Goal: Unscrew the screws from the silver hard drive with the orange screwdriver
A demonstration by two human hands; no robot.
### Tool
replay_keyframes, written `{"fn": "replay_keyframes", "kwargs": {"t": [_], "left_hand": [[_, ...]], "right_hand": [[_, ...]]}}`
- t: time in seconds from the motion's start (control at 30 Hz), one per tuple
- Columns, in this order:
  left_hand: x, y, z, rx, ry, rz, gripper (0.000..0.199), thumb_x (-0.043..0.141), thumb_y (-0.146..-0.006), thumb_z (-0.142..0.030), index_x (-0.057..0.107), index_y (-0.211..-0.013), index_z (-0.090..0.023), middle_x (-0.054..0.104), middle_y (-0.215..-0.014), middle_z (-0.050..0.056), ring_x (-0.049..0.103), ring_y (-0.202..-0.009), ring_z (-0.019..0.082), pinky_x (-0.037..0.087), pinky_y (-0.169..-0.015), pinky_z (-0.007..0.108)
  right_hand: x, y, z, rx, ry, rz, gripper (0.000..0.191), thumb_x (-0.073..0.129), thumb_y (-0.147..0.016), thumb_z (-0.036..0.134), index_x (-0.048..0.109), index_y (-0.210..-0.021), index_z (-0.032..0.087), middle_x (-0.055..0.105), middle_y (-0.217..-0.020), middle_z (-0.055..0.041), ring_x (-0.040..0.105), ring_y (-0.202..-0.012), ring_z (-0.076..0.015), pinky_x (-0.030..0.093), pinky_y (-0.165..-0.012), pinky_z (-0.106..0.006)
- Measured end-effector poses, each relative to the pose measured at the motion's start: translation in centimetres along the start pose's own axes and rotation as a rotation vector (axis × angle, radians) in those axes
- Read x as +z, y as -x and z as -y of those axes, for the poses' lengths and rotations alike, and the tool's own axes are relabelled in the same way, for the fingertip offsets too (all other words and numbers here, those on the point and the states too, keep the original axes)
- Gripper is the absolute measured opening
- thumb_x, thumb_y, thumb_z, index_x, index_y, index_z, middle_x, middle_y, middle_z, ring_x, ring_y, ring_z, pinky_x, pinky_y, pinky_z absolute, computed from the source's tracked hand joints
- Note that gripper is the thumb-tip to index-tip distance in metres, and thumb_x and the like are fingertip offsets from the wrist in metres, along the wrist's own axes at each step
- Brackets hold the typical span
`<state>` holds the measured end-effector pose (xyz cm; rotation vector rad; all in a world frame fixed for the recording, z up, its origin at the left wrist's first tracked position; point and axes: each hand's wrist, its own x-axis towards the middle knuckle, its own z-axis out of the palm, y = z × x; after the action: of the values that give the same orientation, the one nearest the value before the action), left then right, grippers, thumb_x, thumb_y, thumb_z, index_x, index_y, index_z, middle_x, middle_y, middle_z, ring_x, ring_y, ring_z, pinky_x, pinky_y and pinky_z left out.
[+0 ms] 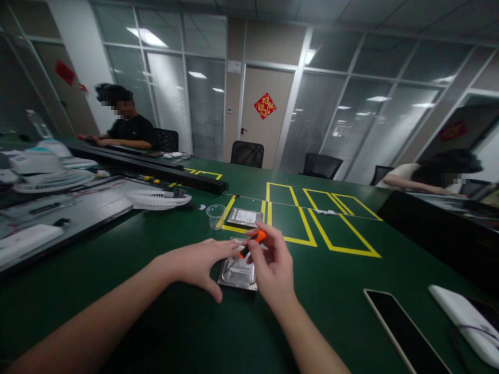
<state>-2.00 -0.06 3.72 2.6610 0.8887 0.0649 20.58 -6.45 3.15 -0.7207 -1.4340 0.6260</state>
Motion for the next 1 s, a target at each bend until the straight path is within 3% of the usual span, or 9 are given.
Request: {"fn": "replay_keyframes", "kwargs": {"t": [0.03,0.1,0.2,0.33,0.43,0.5,0.6,0.83,1.0], "left_hand": [[-0.3,0.2,0.5,-0.038,0.023,-0.014,0.113,0.09,-0.071,-0.074,0.047,-0.165,-0.028,0.035,-0.177,0.013,0.036,-0.161,0.043,0.032,-0.129,0.056],[-0.9,0.7,1.8,-0.085,0.068,-0.116,0.092,0.076,-0.087,-0.075,0.049,-0.163,-0.031,0.042,-0.175,0.01,0.044,-0.157,0.038,0.036,-0.127,0.05],[-1.9,1.4,4.3,-0.192,0.057,-0.323,0.051,0.062,-0.104,-0.055,0.065,-0.145,-0.025,0.065,-0.153,0.01,0.06,-0.14,0.031,0.045,-0.116,0.043],[-2.1,1.6,6.9,-0.289,0.066,-0.302,0.029,0.065,-0.101,-0.038,0.074,-0.122,-0.02,0.076,-0.122,0.011,0.07,-0.107,0.027,0.053,-0.094,0.037],[-1.2,1.0,7.4,-0.281,0.082,-0.273,0.023,0.069,-0.099,-0.033,0.076,-0.116,-0.021,0.076,-0.113,0.008,0.07,-0.099,0.025,0.053,-0.086,0.033],[-0.5,0.4,7.2,-0.267,0.085,-0.263,0.022,0.072,-0.097,-0.032,0.076,-0.115,-0.021,0.076,-0.112,0.007,0.07,-0.098,0.024,0.052,-0.084,0.032],[0.4,-0.4,6.8,-0.258,0.072,-0.262,0.017,0.075,-0.095,-0.029,0.075,-0.109,-0.02,0.074,-0.109,0.008,0.07,-0.097,0.024,0.051,-0.082,0.032],[1.6,-1.3,6.9,-0.259,0.052,-0.292,0.006,0.074,-0.094,-0.022,0.073,-0.098,-0.018,0.073,-0.102,0.007,0.068,-0.09,0.024,0.048,-0.077,0.031],[2.0,-1.6,7.8,-0.288,0.073,-0.303,0.004,0.073,-0.094,-0.023,0.074,-0.095,-0.019,0.074,-0.098,0.006,0.069,-0.083,0.022,0.048,-0.072,0.03]], "right_hand": [[-0.1,-0.2,0.1,-0.009,0.004,-0.026,0.029,0.067,-0.106,0.03,0.064,-0.134,0.03,0.074,-0.118,-0.0076,0.077,-0.088,-0.0192,0.065,-0.065,-0.03],[-0.5,-0.5,0.1,-0.032,0.037,-0.08,0.028,0.067,-0.106,0.031,0.064,-0.133,0.029,0.072,-0.115,-0.0064,0.074,-0.086,-0.0177,0.065,-0.071,-0.032],[-1.1,-1.0,-0.2,-0.063,0.113,-0.149,0.027,0.062,-0.108,0.033,0.062,-0.134,0.028,0.069,-0.102,-0.0037,0.07,-0.084,-0.0176,0.061,-0.07,-0.031],[-2.3,-1.7,-0.8,-0.046,0.301,-0.148,0.029,0.053,-0.11,0.037,0.058,-0.138,0.027,0.065,-0.092,-0.0018,0.067,-0.079,-0.0191,0.055,-0.07,-0.033],[-3.0,-2.2,-1.2,-0.03,0.587,-0.111,0.031,0.063,-0.103,0.04,0.064,-0.129,0.023,0.069,-0.103,-0.0066,0.067,-0.085,-0.0223,0.053,-0.077,-0.035],[-3.3,-2.4,-1.5,0.062,0.696,-0.05,0.028,0.064,-0.1,0.041,0.067,-0.118,0.021,0.071,-0.094,-0.0057,0.068,-0.08,-0.0227,0.052,-0.074,-0.034],[-3.4,-2.6,-2.4,0.236,0.903,0.151,0.021,0.056,-0.104,0.038,0.07,-0.105,0.021,0.074,-0.089,-0.0055,0.071,-0.08,-0.0239,0.049,-0.073,-0.033],[-3.2,-2.2,-4.8,0.32,1.01,0.268,0.034,0.056,-0.103,0.027,0.072,-0.131,0.017,0.079,-0.12,-0.0171,0.075,-0.107,-0.0341,0.052,-0.09,-0.04],[-3.1,-2.2,-6.0,0.38,1.033,0.342,0.042,0.059,-0.103,0.029,0.071,-0.14,0.014,0.077,-0.134,-0.0196,0.072,-0.124,-0.0371,0.053,-0.102,-0.043]]}}
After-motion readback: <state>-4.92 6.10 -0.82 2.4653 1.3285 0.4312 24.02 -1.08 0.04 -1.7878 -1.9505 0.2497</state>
